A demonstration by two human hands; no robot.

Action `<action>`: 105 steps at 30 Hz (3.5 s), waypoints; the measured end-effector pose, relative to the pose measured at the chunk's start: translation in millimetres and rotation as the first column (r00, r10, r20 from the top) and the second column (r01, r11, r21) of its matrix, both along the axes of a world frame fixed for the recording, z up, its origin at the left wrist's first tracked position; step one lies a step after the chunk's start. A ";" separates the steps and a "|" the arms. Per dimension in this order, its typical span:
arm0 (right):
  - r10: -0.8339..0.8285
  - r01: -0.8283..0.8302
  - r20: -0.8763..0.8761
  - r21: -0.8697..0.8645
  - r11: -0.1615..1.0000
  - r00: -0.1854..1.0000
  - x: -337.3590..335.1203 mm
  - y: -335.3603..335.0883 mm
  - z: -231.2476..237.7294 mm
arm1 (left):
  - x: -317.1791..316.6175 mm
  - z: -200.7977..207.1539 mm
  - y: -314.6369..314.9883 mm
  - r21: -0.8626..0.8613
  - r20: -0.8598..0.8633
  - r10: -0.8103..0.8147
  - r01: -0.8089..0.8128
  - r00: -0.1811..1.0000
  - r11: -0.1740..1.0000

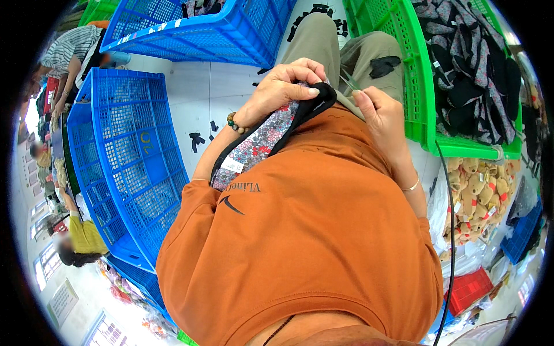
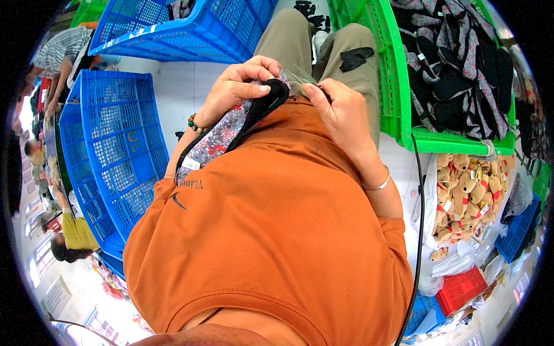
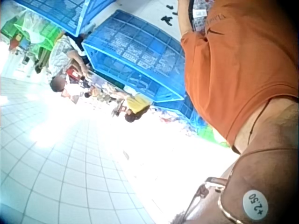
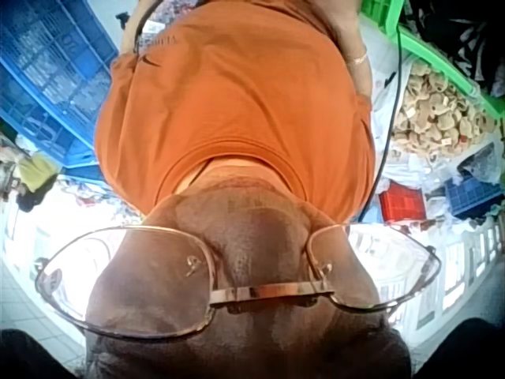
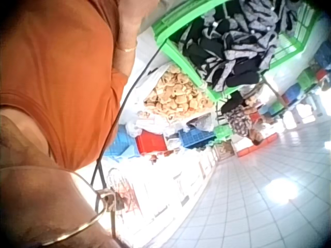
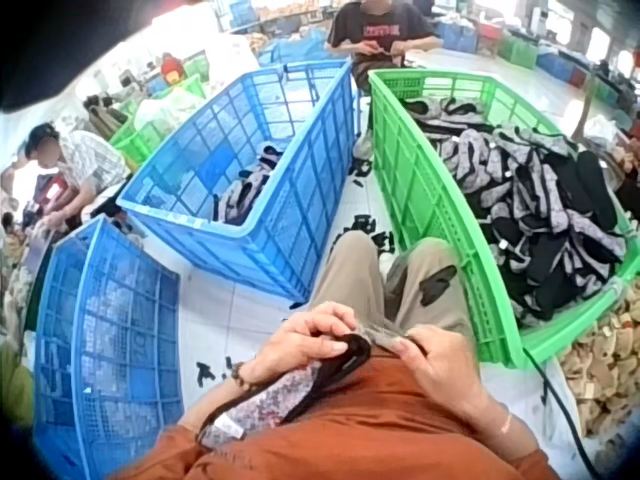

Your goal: The person sits on the floor and uses a small knife to trim excess fabric and thread from the edges of a floral-patterned slipper. They repeatedly rotate the slipper to access different sides, carefully cutting along the perimeter of the sole.

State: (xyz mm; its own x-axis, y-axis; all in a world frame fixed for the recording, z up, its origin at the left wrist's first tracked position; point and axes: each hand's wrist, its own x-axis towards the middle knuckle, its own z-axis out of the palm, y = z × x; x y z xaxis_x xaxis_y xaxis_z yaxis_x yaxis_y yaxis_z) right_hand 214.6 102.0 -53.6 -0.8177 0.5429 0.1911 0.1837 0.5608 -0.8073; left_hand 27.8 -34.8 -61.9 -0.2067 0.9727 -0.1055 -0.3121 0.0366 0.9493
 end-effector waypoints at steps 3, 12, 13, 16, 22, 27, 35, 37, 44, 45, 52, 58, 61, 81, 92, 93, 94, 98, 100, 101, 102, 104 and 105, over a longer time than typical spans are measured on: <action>0.129 -0.119 -0.004 -0.411 0.904 0.992 -4.5 -2.7 -0.5 | -4.0 1.3 2.1 0.032 -0.026 0.009 -0.008 1.000 0.999; -0.005 -0.158 -0.238 -0.657 0.738 0.971 -17.8 -4.5 -8.6 | -12.5 -9.3 0.3 0.052 0.169 0.001 -0.010 0.986 0.999; -0.013 -0.132 -0.229 -0.607 0.784 0.973 -16.0 -2.1 -11.7 | -12.8 -11.9 1.7 0.078 0.219 -0.006 -0.012 0.976 0.997; -0.005 -0.070 -0.199 -0.369 0.927 0.980 -12.1 -1.1 -24.6 | -11.1 -22.6 4.3 0.153 0.463 -0.049 -0.025 0.885 0.988; 0.168 -0.086 -0.148 0.442 0.893 0.975 -10.7 -0.2 -21.3 | -9.9 -49.0 2.7 0.116 0.784 -0.083 -0.015 0.615 0.993; 0.181 -0.089 -0.129 0.521 0.849 0.975 -20.6 -2.4 -22.3 | -11.7 -58.3 3.3 0.166 0.825 -0.159 0.036 0.542 0.985; 0.071 0.014 -0.226 0.355 0.935 0.972 -25.4 -4.2 -34.9 | -10.4 -60.1 4.4 0.224 0.800 -0.201 0.029 0.566 0.974; -0.009 0.073 -0.212 0.296 0.952 0.977 -22.4 -3.9 -37.2 | -19.9 -63.1 3.0 0.217 0.812 -0.250 0.125 0.527 0.968; 0.028 -0.037 -0.040 -0.250 0.968 0.999 -28.4 -3.5 -23.6 | -18.2 -29.0 6.1 0.028 0.332 -0.053 0.047 0.942 0.999; 0.025 -0.034 -0.039 -0.243 0.969 0.999 -31.8 -5.4 -24.2 | -18.3 -24.8 7.2 -0.007 0.240 -0.042 0.045 0.970 0.999; 0.056 -0.049 0.004 -0.455 0.889 0.998 -45.7 -10.2 -32.5 | -12.3 -4.0 10.3 -0.139 -0.121 0.022 -0.039 0.992 0.989; 0.132 -0.233 -0.199 -0.669 0.706 0.971 -40.1 -14.7 -29.1 | -23.3 -23.2 12.7 -0.070 0.105 -0.067 0.074 0.992 0.995; 0.132 -0.313 -0.304 -0.685 0.658 0.943 -37.2 -13.4 -36.7 | -20.3 -22.4 16.2 -0.047 0.393 -0.086 0.114 0.915 0.992; -0.171 -0.189 -0.314 -0.839 0.510 0.934 -32.2 0.1 -37.1 | -16.0 -54.0 6.8 0.094 0.930 -0.115 0.075 0.349 0.993; -0.060 -0.165 -0.289 -0.691 0.703 0.955 -42.0 -8.9 -46.7 | -5.1 -32.4 9.8 0.117 0.821 -0.015 -0.142 0.570 0.983; -0.036 -0.142 -0.270 -0.611 0.779 0.962 -39.2 -7.4 -45.2 | -10.0 -35.3 10.2 0.150 0.767 -0.047 -0.107 0.640 0.983; -0.014 -0.120 -0.245 -0.522 0.844 0.969 -35.5 -6.0 -36.2 | -14.5 -36.7 10.4 0.179 0.707 -0.078 -0.072 0.703 0.981; 0.041 -0.135 -0.270 -0.340 0.931 0.962 -39.5 1.4 -39.3 | -21.3 -40.4 16.6 0.317 0.545 -0.190 0.009 0.817 0.948; 0.007 -0.089 -0.215 -0.372 0.924 0.977 -37.2 6.7 -38.7 | -17.7 -35.6 18.7 0.333 0.569 -0.189 -0.014 0.801 0.943; -0.053 -0.041 -0.221 -0.401 0.915 0.974 -37.3 9.5 -41.9 | -13.1 -24.2 16.2 0.259 0.718 -0.138 -0.077 0.682 0.963; -0.113 0.005 -0.225 -0.430 0.903 0.968 -38.3 12.8 -48.8 | -9.5 -22.1 13.9 0.151 0.750 -0.005 -0.164 0.661 0.975; -0.128 0.027 -0.234 -0.391 0.920 0.964 -36.3 18.1 -60.8 | -27.3 -48.9 6.8 0.010 0.433 0.164 -0.187 0.886 0.982; -0.038 -0.061 -0.249 -0.379 0.923 0.968 -36.0 15.4 -51.8 | -48.8 -79.3 0.2 0.108 0.638 -0.092 0.029 0.764 0.994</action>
State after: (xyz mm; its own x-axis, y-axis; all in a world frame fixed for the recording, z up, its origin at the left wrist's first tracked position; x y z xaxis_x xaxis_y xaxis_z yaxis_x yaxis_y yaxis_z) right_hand 178.5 117.3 -105.4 -0.7779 0.6054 0.1681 -0.0537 0.2024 -0.9778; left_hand -21.0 -34.6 -141.2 -0.0616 0.9923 -0.1073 -0.8489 0.0045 0.5285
